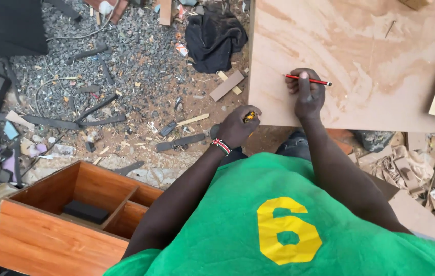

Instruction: Measuring wooden boards with a tape measure, marking them with a pencil, and cutting them with a circular saw in a workshop.

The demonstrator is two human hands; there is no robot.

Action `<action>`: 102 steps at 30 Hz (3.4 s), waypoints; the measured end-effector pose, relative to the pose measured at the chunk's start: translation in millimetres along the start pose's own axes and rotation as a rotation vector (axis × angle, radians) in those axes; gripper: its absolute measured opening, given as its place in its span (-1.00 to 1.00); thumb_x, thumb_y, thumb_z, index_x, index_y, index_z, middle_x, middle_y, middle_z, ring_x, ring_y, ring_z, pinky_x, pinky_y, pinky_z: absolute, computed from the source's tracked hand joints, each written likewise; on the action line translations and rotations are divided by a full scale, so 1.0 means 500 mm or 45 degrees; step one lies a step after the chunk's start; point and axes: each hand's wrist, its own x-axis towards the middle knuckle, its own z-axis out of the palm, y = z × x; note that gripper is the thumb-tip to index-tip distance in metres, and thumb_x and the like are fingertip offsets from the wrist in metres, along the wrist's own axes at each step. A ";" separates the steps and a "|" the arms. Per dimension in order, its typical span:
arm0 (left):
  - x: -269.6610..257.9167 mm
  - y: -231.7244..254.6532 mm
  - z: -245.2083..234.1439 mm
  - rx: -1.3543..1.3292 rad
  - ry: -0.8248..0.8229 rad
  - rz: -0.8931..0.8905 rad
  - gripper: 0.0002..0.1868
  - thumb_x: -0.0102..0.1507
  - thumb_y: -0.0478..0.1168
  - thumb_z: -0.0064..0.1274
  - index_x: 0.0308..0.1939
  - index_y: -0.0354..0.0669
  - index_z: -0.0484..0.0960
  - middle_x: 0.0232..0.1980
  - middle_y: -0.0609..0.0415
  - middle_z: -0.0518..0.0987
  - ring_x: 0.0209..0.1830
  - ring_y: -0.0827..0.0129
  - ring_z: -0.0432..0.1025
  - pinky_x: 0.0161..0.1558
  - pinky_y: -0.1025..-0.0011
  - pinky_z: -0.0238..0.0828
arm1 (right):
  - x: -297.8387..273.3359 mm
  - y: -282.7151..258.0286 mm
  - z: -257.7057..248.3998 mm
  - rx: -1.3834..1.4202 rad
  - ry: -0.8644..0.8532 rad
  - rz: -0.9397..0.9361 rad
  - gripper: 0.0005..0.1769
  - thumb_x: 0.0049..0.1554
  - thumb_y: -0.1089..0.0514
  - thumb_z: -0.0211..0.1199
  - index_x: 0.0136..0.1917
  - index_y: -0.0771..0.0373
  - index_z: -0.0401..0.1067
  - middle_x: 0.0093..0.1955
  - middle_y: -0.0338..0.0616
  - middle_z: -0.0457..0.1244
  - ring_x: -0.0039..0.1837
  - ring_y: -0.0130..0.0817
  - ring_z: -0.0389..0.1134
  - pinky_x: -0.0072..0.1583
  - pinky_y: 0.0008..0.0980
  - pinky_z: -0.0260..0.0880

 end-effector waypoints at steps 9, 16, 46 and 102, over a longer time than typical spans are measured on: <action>-0.005 0.021 -0.012 0.003 -0.006 0.023 -0.59 0.44 0.06 0.17 0.34 0.17 0.82 0.28 -0.08 0.75 0.45 -0.02 0.63 0.49 0.03 0.58 | -0.005 0.019 -0.014 -0.140 -0.028 -0.164 -0.87 0.51 0.23 0.46 0.21 0.38 0.68 0.08 0.23 0.50 0.12 0.00 0.61 0.01 -0.15 0.67; -0.025 0.029 -0.006 0.030 0.059 0.050 -0.58 0.47 0.06 0.17 0.37 0.14 0.82 0.25 -0.16 0.73 0.45 -0.10 0.61 0.49 0.00 0.58 | -0.008 0.005 -0.008 -0.204 -0.018 -0.223 -0.91 0.36 0.35 0.42 0.08 0.29 0.73 -0.02 0.14 0.47 0.04 -0.01 0.54 -0.01 -0.18 0.58; -0.050 -0.075 0.168 -0.162 1.304 -0.163 -0.56 0.72 0.07 0.02 0.35 -0.14 0.83 0.13 -0.17 0.67 0.31 -0.10 0.65 0.38 -0.13 0.58 | 0.003 -0.116 -0.318 -0.446 -1.131 -0.403 -0.55 0.37 -0.05 0.50 0.36 0.19 0.45 0.06 0.13 0.19 0.12 0.41 0.36 0.12 0.25 0.44; 0.068 -0.029 0.623 1.151 -0.055 0.881 -0.20 0.36 0.13 0.22 0.64 -0.14 0.54 0.64 -0.28 0.59 0.68 -0.28 0.40 0.69 -0.27 0.19 | -0.075 -0.087 -0.238 -0.359 -0.860 0.241 -0.88 0.38 0.26 0.36 0.08 0.08 0.68 -0.07 -0.31 0.46 -0.10 -0.54 0.40 -0.05 -0.42 0.43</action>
